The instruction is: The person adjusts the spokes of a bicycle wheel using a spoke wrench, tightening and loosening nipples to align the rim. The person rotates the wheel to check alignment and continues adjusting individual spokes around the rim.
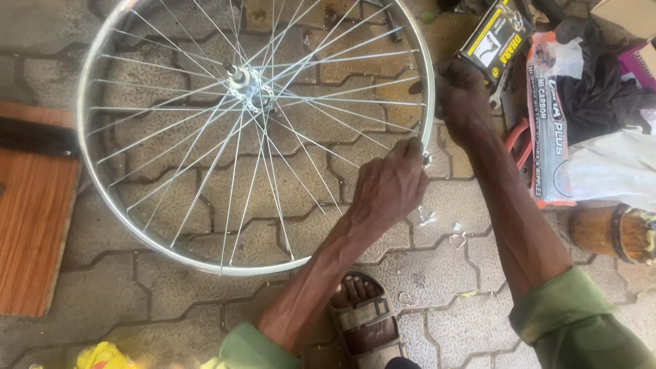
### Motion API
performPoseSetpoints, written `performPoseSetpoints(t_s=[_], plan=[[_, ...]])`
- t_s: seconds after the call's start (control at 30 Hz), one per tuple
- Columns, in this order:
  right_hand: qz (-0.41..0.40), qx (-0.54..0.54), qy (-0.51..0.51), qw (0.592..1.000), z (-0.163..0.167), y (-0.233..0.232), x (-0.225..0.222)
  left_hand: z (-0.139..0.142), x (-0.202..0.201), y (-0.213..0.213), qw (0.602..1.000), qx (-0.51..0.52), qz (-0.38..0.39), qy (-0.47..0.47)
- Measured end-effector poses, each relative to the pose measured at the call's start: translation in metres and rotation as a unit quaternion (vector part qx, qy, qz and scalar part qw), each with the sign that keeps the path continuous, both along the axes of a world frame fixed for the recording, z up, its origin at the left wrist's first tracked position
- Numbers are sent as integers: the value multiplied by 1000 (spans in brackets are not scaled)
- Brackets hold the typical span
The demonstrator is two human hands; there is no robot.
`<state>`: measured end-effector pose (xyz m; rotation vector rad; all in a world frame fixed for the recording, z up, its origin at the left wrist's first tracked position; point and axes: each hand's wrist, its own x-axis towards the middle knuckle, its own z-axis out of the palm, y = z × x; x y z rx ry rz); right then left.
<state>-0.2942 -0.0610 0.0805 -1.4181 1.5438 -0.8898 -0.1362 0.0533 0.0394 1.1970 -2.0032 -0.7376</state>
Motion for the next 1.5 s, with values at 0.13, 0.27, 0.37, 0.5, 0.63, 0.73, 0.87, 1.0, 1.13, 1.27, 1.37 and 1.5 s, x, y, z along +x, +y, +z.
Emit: performPoseSetpoints(t_s=[0.13, 0.27, 0.37, 0.5, 0.63, 0.73, 0.87, 1.0, 1.13, 1.27, 1.37, 1.5], plan=[[-41, 10, -30, 999, -6, 2, 0, -4, 0, -6, 999, 19, 4, 38], [-26, 0, -108, 994, -17, 5, -3, 2, 1, -8, 997, 54, 22, 40], [-14, -20, -58, 998, -24, 4, -7, 6, 3, -5, 997, 57, 23, 39], [68, -50, -32, 996, -19, -4, -16, 1, 12, -14, 989, 121, -20, 82], [96, -67, 1, 993, -12, -8, -20, -7, 17, -32, 972, 196, -85, 96], [118, -95, 46, 987, -10, -9, -20, -9, 12, -36, 980, 149, -84, 105], [114, -85, 11, 990, -12, -10, -21, -7, 16, -37, 960, 242, -92, 105], [147, -136, 92, 975, -13, -11, -21, -2, 21, -37, 965, 203, -112, 122], [92, -77, 101, 988, -9, -11, -19, 4, 17, -38, 971, 222, -68, 61], [117, -94, 99, 984, -7, -13, -16, 4, 25, -41, 944, 223, -139, 199], [103, -63, 40, 992, -6, -12, -19, 5, 27, -40, 935, 320, -122, 88], [121, -86, 91, 985, -5, -11, -25, 7, 25, -38, 960, 232, -110, 106]])
